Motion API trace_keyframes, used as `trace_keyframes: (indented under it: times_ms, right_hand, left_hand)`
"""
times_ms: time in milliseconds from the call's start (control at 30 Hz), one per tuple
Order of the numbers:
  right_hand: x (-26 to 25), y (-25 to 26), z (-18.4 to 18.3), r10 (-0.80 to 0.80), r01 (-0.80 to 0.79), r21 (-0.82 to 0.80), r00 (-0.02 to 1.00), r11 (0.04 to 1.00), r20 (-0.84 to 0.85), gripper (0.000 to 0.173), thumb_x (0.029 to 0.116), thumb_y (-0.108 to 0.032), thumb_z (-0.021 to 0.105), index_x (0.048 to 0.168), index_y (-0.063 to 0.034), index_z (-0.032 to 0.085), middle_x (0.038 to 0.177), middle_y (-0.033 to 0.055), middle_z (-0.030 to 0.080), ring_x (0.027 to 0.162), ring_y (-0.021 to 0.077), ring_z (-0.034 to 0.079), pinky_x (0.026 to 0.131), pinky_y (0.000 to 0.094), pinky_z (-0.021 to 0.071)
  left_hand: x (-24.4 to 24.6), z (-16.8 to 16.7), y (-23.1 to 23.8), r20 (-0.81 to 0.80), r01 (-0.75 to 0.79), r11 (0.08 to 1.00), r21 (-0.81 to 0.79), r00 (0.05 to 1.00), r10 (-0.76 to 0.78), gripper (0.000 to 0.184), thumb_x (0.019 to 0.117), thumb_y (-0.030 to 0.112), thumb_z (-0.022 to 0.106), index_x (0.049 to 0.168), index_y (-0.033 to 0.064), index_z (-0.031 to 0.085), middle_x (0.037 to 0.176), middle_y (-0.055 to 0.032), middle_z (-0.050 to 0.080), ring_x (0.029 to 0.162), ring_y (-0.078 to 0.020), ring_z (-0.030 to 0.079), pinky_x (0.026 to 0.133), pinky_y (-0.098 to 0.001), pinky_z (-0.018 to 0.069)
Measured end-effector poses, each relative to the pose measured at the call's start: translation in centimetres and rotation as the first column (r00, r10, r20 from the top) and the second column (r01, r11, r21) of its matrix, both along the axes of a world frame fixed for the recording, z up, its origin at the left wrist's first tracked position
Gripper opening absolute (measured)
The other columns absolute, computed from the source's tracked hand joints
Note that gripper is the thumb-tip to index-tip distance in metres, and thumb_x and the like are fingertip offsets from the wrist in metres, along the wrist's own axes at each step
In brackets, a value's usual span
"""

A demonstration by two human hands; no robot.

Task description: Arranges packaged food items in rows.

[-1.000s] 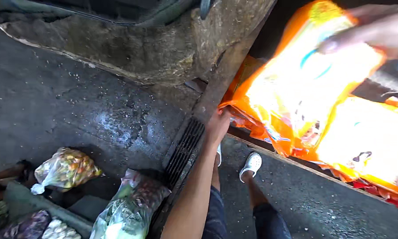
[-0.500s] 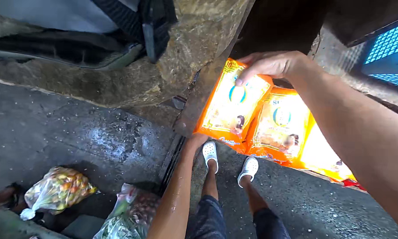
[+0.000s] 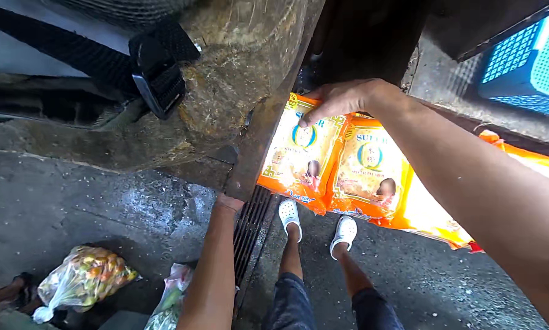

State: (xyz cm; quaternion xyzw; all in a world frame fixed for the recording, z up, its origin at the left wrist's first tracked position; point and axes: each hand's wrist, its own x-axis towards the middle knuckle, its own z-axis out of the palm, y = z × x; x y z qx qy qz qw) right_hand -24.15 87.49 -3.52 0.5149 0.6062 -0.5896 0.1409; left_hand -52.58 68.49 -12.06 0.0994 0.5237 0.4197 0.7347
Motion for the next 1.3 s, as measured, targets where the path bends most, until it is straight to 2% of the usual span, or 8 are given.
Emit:
trace_keyframes:
  times_ms: [67, 200, 333, 600, 867, 1000, 1100, 1300]
  right_hand:
    - [1.1, -0.3, -0.1, -0.033, 0.034, 0.018, 0.999, 0.999, -0.041, 0.070, 0.0915, -0.047, 0.074, 0.153, -0.0322, 0.046, 0.136, 0.0062, 0.064, 0.119, 0.0231, 0.064, 0.101, 0.0516, 0.0525]
    - [4.8, -1.9, 0.1, -0.294, 0.311, 0.088, 0.942, 0.946, -0.161, 0.053, 0.1040, -0.039, 0.053, 0.154, -0.0240, 0.046, 0.140, 0.0058, 0.062, 0.118, 0.0196, 0.064, 0.098, 0.0461, 0.0549]
    - [9.0, -4.1, -0.6, -0.146, 0.118, 0.237, 0.984, 0.964, 0.106, 0.048, 0.0990, -0.042, 0.066, 0.140, -0.0168, 0.061, 0.124, 0.0133, 0.069, 0.115, 0.0297, 0.065, 0.099, 0.0606, 0.0494]
    - [12.3, -7.3, 0.4, -0.228, 0.236, 0.396, 0.971, 0.888, -0.067, 0.011, 0.0988, -0.022, 0.069, 0.098, -0.0114, 0.072, 0.090, 0.0054, 0.071, 0.083, 0.0177, 0.067, 0.077, 0.0472, 0.0559]
    - [7.9, -5.8, 1.0, -0.222, 0.286, 0.403, 0.954, 0.869, -0.199, 0.058, 0.0943, -0.039, 0.069, 0.146, -0.0175, 0.053, 0.142, 0.0090, 0.060, 0.128, 0.0244, 0.060, 0.106, 0.0518, 0.0505]
    - [2.3, -2.7, -0.9, -0.073, 0.108, 0.335, 0.990, 0.936, -0.117, 0.087, 0.0832, -0.047, 0.083, 0.157, -0.0297, 0.041, 0.142, 0.0106, 0.061, 0.128, 0.0305, 0.059, 0.106, 0.0624, 0.0460]
    - [1.3, -1.2, -2.1, -0.081, 0.107, 0.205, 0.988, 0.973, -0.135, 0.080, 0.0803, -0.027, 0.089, 0.150, -0.0289, 0.050, 0.134, 0.0096, 0.065, 0.116, 0.0273, 0.066, 0.099, 0.0562, 0.0529]
    - [1.9, -0.7, -1.0, -0.131, 0.138, 0.048, 0.983, 0.989, -0.128, 0.072, 0.0817, -0.010, 0.086, 0.142, -0.0271, 0.050, 0.127, 0.0120, 0.066, 0.104, 0.0276, 0.069, 0.089, 0.0507, 0.0582]
  left_hand:
    - [0.7, -0.2, 0.6, -0.183, 0.123, 0.992, 0.023, 0.976, -0.117, 0.032, 0.1112, 0.016, 0.032, 0.135, 0.0103, 0.053, 0.119, -0.0033, 0.064, 0.107, -0.0079, 0.062, 0.091, -0.0262, 0.0538]
    - [1.1, -2.5, 1.5, -0.803, 0.649, 0.761, 0.021, 0.464, -0.373, 0.043, 0.0986, 0.006, 0.061, 0.141, 0.0036, 0.055, 0.132, -0.0133, 0.064, 0.117, -0.0164, 0.062, 0.097, -0.0381, 0.0530]
    - [1.8, 1.5, 3.2, -0.492, 0.537, 0.815, 0.217, 0.781, -0.384, 0.048, 0.0953, 0.025, 0.068, 0.140, 0.0147, 0.055, 0.124, -0.0036, 0.066, 0.108, -0.0099, 0.065, 0.087, -0.0325, 0.0580]
    - [1.7, 1.8, 3.0, -0.485, 0.410, 0.884, 0.226, 0.834, -0.263, 0.035, 0.0883, 0.015, 0.071, 0.122, 0.0090, 0.063, 0.098, -0.0009, 0.068, 0.085, -0.0030, 0.066, 0.071, -0.0218, 0.0566]
    - [1.4, 1.3, 4.7, -0.469, 0.667, 0.631, 0.397, 0.738, -0.485, 0.048, 0.0856, 0.019, 0.074, 0.130, 0.0043, 0.064, 0.144, -0.0074, 0.058, 0.131, -0.0175, 0.056, 0.104, -0.0368, 0.0519]
    - [1.2, -3.4, 2.9, -0.325, 0.450, 0.793, 0.410, 0.885, -0.334, 0.039, 0.0992, 0.030, 0.064, 0.134, 0.0119, 0.063, 0.130, -0.0037, 0.068, 0.113, -0.0134, 0.067, 0.092, -0.0345, 0.0584]
    - [2.5, -2.6, -0.4, -0.296, 0.154, 0.984, -0.095, 0.939, -0.175, 0.036, 0.1121, 0.028, 0.036, 0.139, 0.0090, 0.052, 0.117, -0.0098, 0.066, 0.097, -0.0185, 0.066, 0.080, -0.0376, 0.0574]
    - [7.9, -0.2, -2.6, -0.033, 0.055, 0.953, -0.299, 0.997, -0.068, 0.047, 0.1136, 0.026, 0.015, 0.136, -0.0033, 0.045, 0.111, -0.0206, 0.067, 0.093, -0.0290, 0.071, 0.082, -0.0445, 0.0607]
